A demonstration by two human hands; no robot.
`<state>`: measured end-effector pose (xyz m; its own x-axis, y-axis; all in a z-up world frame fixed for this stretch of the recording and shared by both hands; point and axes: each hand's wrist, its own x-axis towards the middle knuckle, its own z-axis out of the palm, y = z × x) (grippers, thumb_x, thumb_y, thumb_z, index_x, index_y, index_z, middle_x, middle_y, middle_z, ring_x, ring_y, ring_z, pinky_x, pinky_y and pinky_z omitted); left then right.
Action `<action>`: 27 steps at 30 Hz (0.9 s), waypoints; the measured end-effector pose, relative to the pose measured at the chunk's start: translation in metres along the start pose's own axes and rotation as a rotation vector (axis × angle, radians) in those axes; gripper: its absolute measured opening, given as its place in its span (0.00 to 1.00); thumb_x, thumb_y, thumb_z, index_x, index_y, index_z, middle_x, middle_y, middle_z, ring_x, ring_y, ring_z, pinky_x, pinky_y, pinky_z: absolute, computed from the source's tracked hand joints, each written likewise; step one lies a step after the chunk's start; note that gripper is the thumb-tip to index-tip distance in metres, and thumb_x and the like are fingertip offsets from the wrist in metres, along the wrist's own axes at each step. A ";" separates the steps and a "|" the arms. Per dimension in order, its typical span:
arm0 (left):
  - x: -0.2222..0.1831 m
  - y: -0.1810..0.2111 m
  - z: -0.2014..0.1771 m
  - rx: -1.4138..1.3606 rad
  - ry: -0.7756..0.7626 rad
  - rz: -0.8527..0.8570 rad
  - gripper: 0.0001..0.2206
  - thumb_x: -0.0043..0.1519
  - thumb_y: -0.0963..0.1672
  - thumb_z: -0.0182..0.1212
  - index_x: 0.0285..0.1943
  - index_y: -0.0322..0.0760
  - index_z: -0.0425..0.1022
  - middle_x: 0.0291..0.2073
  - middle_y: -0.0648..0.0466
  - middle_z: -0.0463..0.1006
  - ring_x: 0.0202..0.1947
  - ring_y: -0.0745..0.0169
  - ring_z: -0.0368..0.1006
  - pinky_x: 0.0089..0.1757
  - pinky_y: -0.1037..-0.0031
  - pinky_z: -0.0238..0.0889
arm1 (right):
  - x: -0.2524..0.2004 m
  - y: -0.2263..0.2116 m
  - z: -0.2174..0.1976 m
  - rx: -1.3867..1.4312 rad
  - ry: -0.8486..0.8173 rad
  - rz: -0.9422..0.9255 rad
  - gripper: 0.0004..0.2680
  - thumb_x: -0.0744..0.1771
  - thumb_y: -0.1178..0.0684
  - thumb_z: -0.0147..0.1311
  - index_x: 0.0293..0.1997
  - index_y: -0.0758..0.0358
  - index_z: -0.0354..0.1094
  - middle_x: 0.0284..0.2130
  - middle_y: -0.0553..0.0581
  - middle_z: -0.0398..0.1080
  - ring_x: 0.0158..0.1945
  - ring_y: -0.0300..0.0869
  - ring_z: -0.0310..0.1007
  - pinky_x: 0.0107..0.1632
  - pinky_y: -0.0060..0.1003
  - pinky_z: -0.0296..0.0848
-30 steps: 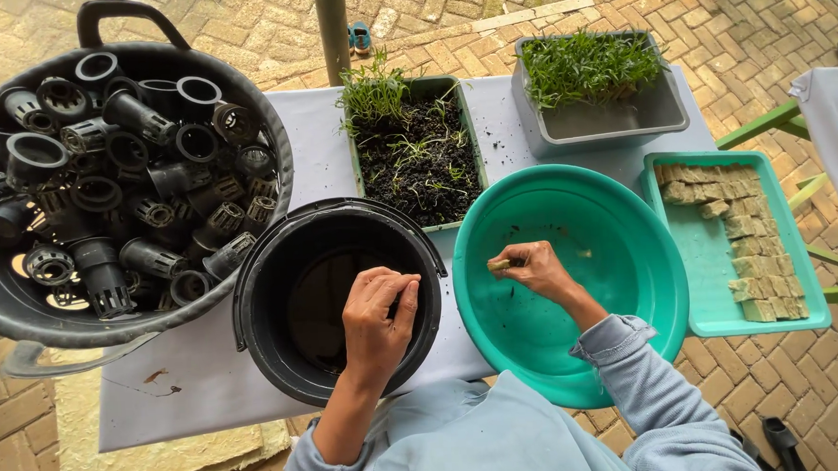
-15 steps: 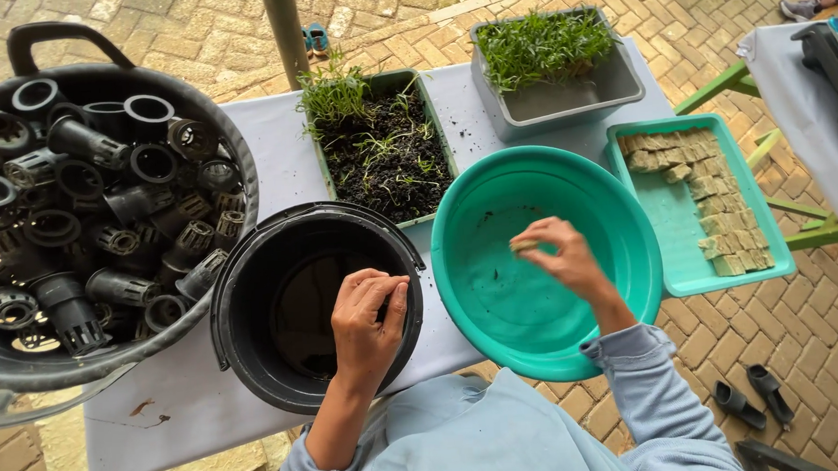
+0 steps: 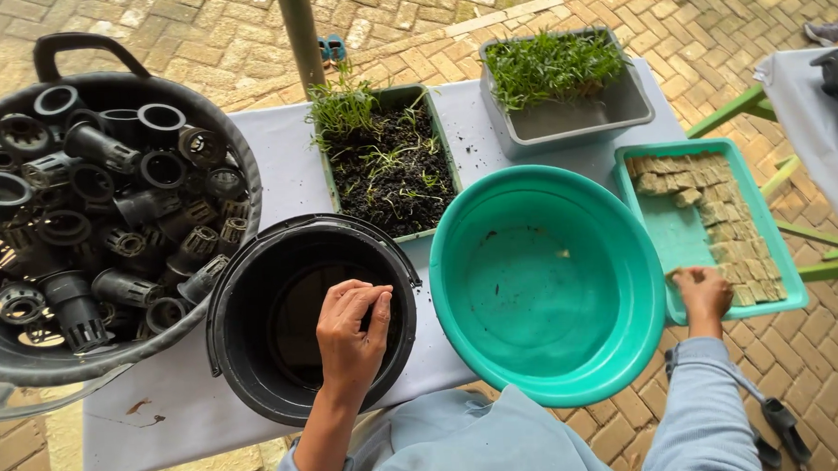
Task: Transplanting green seedlings into small black plastic net pots for hydroponic growth.
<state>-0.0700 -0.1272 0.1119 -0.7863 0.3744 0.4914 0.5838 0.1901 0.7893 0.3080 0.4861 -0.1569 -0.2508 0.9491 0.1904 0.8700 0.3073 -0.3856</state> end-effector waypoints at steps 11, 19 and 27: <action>0.001 -0.007 0.000 0.064 0.005 -0.067 0.03 0.59 0.39 0.66 0.39 0.33 0.83 0.33 0.50 0.82 0.42 0.53 0.76 0.44 0.67 0.70 | 0.022 -0.243 -0.087 0.202 -0.061 -0.477 0.13 0.66 0.48 0.66 0.53 0.62 0.74 0.47 0.57 0.77 0.52 0.49 0.77 0.59 0.45 0.70; -0.003 -0.016 0.000 0.187 -0.143 -0.151 0.04 0.56 0.42 0.67 0.35 0.34 0.82 0.32 0.50 0.82 0.42 0.50 0.75 0.44 0.61 0.67 | -0.049 -0.551 -0.012 0.477 -0.408 -1.158 0.06 0.65 0.51 0.64 0.42 0.56 0.79 0.42 0.55 0.79 0.51 0.48 0.75 0.57 0.44 0.70; 0.002 -0.018 -0.011 0.123 0.021 -0.332 0.06 0.56 0.41 0.66 0.40 0.33 0.83 0.37 0.50 0.83 0.46 0.50 0.75 0.47 0.64 0.68 | -0.064 -0.680 0.185 0.455 -0.584 -0.794 0.13 0.61 0.49 0.67 0.45 0.64 0.76 0.36 0.59 0.79 0.40 0.45 0.80 0.45 0.39 0.77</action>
<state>-0.0847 -0.1394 0.1025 -0.9405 0.2558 0.2237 0.3146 0.4066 0.8577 -0.3463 0.2295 -0.0738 -0.9406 0.3173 0.1210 0.1612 0.7309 -0.6632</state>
